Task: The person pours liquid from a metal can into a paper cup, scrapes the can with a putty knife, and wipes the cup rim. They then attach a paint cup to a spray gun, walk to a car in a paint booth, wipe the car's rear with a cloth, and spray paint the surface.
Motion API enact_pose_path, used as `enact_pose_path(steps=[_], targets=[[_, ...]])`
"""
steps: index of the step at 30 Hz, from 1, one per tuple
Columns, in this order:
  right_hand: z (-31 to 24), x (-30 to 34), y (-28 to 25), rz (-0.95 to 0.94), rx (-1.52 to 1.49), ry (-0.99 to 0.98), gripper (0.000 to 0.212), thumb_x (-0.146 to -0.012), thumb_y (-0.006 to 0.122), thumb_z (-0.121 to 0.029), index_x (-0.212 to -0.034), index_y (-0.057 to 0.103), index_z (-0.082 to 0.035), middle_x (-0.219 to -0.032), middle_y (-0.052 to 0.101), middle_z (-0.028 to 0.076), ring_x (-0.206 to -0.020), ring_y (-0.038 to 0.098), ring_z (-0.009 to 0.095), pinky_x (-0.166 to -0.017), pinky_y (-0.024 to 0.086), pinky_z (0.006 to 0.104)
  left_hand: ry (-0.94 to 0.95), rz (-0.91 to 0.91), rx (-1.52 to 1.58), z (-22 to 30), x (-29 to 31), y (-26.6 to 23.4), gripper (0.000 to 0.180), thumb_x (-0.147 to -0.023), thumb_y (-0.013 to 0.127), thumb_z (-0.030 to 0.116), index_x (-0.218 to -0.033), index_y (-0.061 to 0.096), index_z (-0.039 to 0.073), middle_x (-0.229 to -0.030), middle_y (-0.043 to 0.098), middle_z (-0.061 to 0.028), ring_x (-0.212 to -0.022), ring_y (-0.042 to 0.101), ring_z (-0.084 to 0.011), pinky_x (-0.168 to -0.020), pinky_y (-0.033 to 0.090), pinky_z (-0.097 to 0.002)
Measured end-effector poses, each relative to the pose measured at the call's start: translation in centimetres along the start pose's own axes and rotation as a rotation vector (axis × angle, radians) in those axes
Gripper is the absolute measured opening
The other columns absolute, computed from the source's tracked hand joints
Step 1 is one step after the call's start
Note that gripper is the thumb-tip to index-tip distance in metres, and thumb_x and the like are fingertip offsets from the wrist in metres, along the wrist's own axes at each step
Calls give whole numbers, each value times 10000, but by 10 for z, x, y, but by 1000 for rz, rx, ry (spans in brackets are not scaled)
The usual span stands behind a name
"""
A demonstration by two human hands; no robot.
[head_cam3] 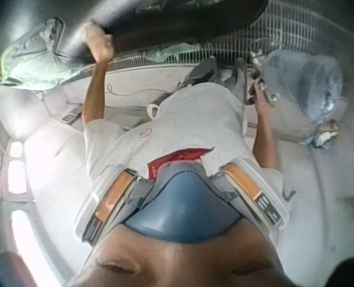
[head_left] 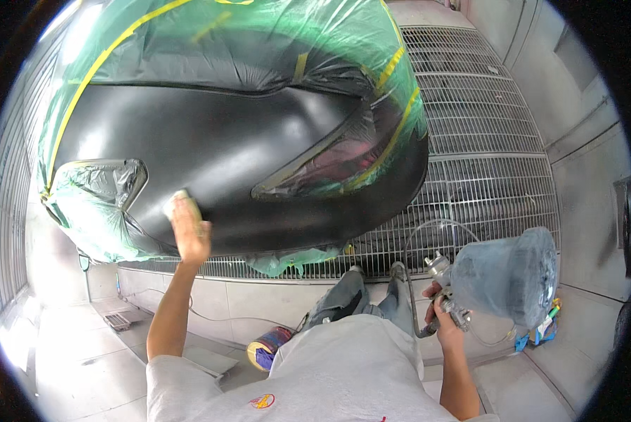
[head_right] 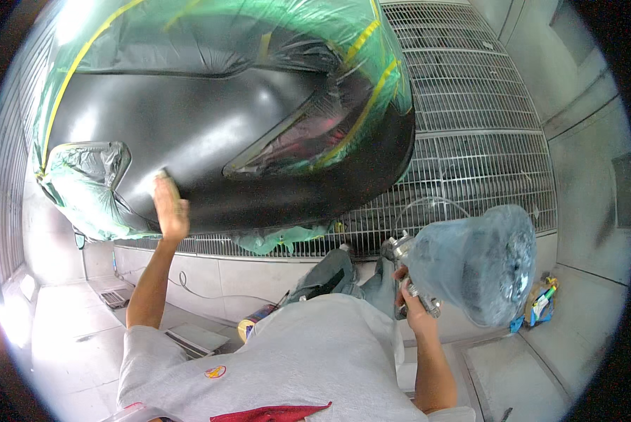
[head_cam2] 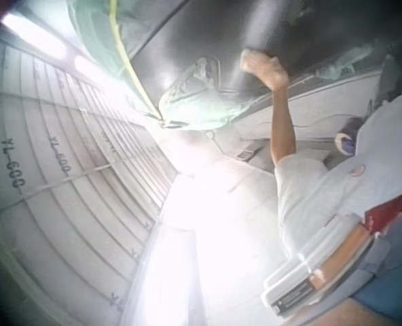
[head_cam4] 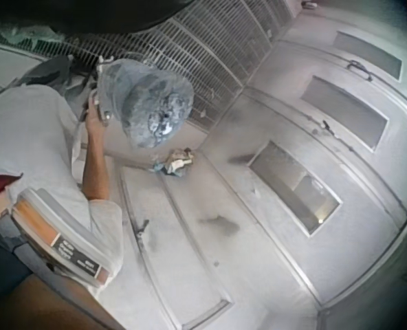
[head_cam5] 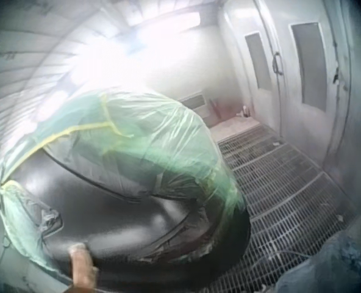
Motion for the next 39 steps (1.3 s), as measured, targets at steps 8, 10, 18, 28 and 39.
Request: enact_pose_path(steps=[8,10,18,28,39], targets=[[14,37,26,154,-86,-183,358,-958,645,-179,-1198,601,83,-990,676,184,-519,543,152,-474,418,279,182,-144,-20,37,65,103,861,-988,540,503,-1591,220,-21,-1642,243,-232,-1541,170,-402,-1267,118,-492],[31,50,43,194,-118,-223,374,-960,651,-192,-1195,605,94,-992,677,185,-517,541,152,-477,421,278,391,-624,-72,69,88,138,820,-991,534,505,-1592,269,15,-1650,269,-166,-1543,202,-348,-1257,146,-478],[133,131,131,466,-198,-152,403,-973,654,-259,-1227,599,49,-1029,662,161,-558,540,146,-514,425,279,1037,-104,-149,255,10,192,649,-954,487,204,-1546,362,-32,-1655,304,-84,-1415,398,-166,-1198,234,-324],[227,186,112,701,-206,-130,352,-980,624,-210,-1221,593,44,-1008,665,142,-581,549,122,-533,447,268,1482,-473,-356,187,100,233,786,-979,490,467,-1573,311,-15,-1685,233,-105,-1563,160,-213,-1260,112,-417],[330,123,20,729,-432,-115,276,-946,647,-119,-1128,662,88,-864,684,162,-504,524,116,-455,412,255,869,-113,-866,491,-169,259,781,-1045,335,573,-1558,339,-17,-1607,359,-183,-1509,285,-356,-1235,167,-513]])
Point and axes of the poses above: each hand's wrist, its own x-axis away from the middle knuckle, its own y-axis out of the palm, z = x × y, the point moved 6 cm from there along -x, towards the middle knuckle
